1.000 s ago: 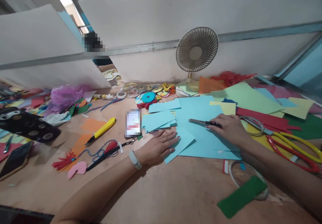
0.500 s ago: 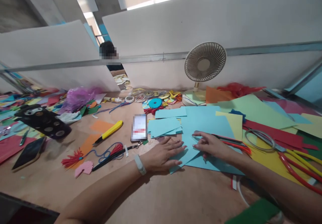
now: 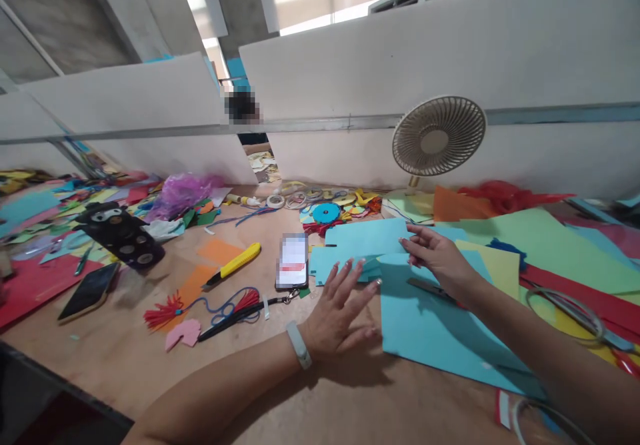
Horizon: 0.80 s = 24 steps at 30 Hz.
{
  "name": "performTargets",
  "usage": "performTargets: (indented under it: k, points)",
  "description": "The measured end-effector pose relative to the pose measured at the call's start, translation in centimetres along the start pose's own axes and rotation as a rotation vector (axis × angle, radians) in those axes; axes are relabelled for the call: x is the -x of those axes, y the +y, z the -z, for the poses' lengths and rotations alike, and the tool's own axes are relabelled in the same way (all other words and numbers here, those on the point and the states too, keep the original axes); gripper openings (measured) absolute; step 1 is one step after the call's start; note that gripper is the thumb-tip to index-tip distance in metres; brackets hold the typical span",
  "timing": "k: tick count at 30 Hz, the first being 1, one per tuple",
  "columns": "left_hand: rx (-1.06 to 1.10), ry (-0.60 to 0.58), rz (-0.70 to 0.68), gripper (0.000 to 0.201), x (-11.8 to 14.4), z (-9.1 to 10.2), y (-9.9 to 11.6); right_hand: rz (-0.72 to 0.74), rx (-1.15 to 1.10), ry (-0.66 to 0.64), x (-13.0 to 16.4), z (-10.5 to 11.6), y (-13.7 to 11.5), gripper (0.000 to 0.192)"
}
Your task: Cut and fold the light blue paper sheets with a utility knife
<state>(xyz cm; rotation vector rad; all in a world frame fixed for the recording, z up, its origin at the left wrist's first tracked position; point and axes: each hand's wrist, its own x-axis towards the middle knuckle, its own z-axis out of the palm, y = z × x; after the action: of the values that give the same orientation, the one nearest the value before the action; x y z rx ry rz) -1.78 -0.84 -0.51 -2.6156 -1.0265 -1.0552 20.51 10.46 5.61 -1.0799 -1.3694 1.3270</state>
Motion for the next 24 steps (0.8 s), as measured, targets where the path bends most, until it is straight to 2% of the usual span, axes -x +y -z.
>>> performTargets:
  k: [5,9,14,17,22,24]
  points:
    - [-0.041,-0.131,-0.062,0.078,0.2,-0.2,0.1,0.018,-0.058,-0.066,-2.9,-3.5,0.4,0.071]
    - [-0.047,-0.276,-0.027,0.069,0.0,0.2,0.2,0.01,-0.035,-0.101,-3.8,-4.7,0.7,0.071]
    - [0.001,-0.265,0.035,0.044,-0.9,0.5,0.6,-0.023,0.143,-0.134,-3.1,-4.5,2.8,0.073]
    - [0.05,-0.281,0.128,0.033,-1.2,0.3,0.8,-0.005,0.338,-0.134,-2.6,-3.8,4.1,0.062]
    - [-0.026,-0.332,0.275,0.028,-1.0,-0.2,0.5,0.213,0.725,-0.047,-2.6,-2.3,4.2,0.03]
    - [-0.063,-0.331,0.324,0.028,-1.0,-0.4,0.4,0.321,0.822,-0.067,-3.0,-2.3,3.8,0.025]
